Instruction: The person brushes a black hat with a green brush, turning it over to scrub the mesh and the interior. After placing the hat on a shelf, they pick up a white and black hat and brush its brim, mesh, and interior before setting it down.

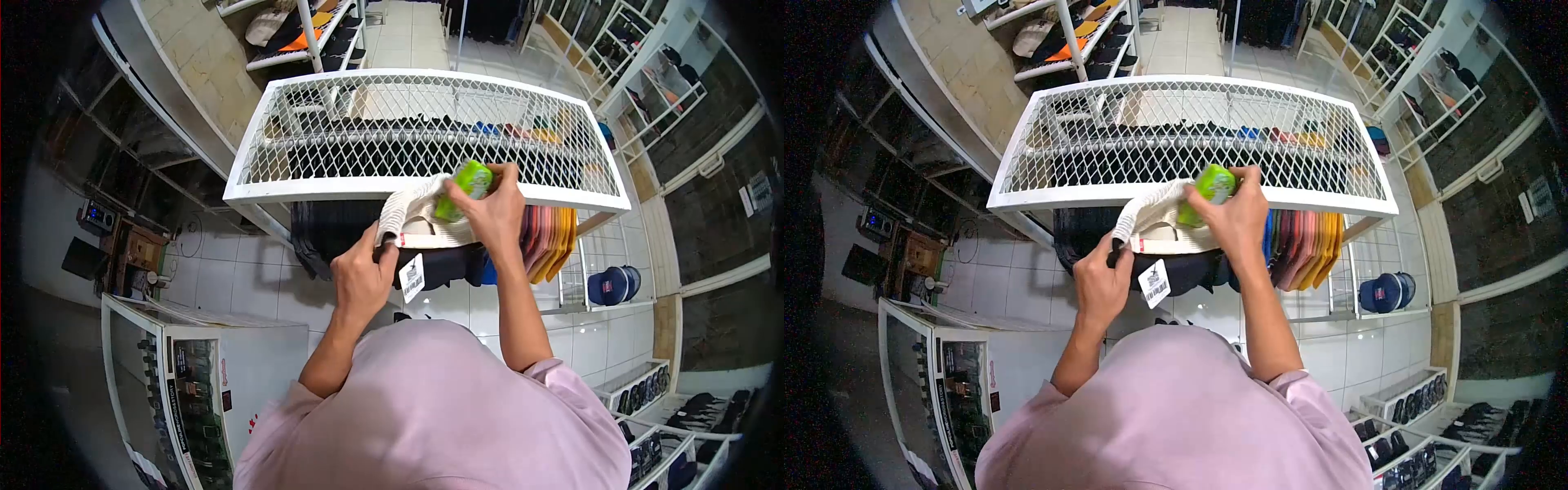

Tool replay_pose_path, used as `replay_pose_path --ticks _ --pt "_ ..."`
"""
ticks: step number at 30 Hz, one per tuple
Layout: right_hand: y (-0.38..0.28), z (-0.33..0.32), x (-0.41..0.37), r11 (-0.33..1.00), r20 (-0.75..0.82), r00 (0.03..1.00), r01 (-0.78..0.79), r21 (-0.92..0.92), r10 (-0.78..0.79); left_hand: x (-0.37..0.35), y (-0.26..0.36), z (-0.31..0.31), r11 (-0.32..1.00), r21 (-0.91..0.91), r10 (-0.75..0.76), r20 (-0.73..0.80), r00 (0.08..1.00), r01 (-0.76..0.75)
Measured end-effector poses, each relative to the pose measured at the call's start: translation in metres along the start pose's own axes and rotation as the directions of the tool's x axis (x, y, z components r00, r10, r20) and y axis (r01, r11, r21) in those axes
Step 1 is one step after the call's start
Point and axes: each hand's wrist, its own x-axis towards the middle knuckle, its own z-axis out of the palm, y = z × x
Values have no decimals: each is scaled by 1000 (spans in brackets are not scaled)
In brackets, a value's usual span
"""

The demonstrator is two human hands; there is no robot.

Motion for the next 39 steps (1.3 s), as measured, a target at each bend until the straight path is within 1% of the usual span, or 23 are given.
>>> replay_pose_path --ticks 2,5,6,9,10,12,15,18,19,20,22,24,26,28,29,30,32,33,34,36,37,38,39 --pt "-5 -5 1 999 -23 1000 16 -47 -17 -2 -4 3 1000 10 4 -6 1000 -4" --pt "-25 -6 -12 993 180 982 -79 84 63 -6 -3 13 998 55 33 42 999 -35" --pt "-25 -2 -14 999 148 988 -36 11 34 -6 -2 12 998 52 32 50 998 -34" --pt "-5 -8 2 996 44 995 -92 6 91 1 -1 5 997 55 48 -36 998 -46" --pt "-2 -9 6 999 -33 998 -43 15 43 1 -1 5 997 55 47 -41 998 -45" --pt "2 -13 5 999 -41 998 -43 -14 42 -4 -4 7 994 106 16 -16 1000 -14" --pt "-22 -9 -11 998 104 993 -58 37 54 -6 -2 12 994 86 68 -4 998 -67" --pt "1 -9 3 995 -9 995 -103 -9 103 -1 -5 9 990 78 121 -50 991 -117" --pt "2 -12 7 993 -77 990 -116 -2 115 0 -7 6 994 75 77 -33 996 -75" --pt "3 -17 8 994 -84 993 -91 -63 85 -1 -8 4 997 72 29 -14 999 -28" --pt "-6 -16 2 997 -75 995 -70 14 70 -4 -5 9 995 82 54 -28 998 -52" --pt "-19 -10 -9 999 7 999 -44 25 44 -6 3 11 1000 20 -20 30 999 20" --pt "-6 -7 -4 999 12 999 -36 7 36 -4 6 8 1000 9 2 22 1000 -2" --pt "16 -14 7 995 -84 991 -99 25 101 0 2 3 1000 -7 7 -30 1000 -7" --pt "15 -21 10 992 -142 984 -114 -45 107 -2 -3 3 999 12 -35 -32 999 35" --pt "13 -30 8 992 -111 986 -120 32 122 -2 -6 2 999 16 -40 -40 998 40" --pt "4 -41 1 991 -174 978 126 47 -117 -5 -9 -1 987 144 -71 10 997 69" --pt "8 -46 -4 986 -95 982 165 25 -162 -4 -9 -2 990 126 -65 14 998 63" --pt "4 -50 -11 987 -93 984 157 23 -155 -2 -8 -2 990 126 -69 22 997 66" --pt "-9 -52 -24 926 184 911 377 -8 -369 1 -4 -2 993 104 -60 4 998 60" --pt "-9 -48 -30 921 270 883 385 49 -384 2 -3 -2 992 117 -58 17 998 56" --pt "-5 -42 -35 916 353 847 386 108 -398 2 -4 -1 992 115 -55 23 998 52" --pt "6 -37 -34 873 329 824 487 7 -462 2 -5 1 996 84 20 -29 999 -17"
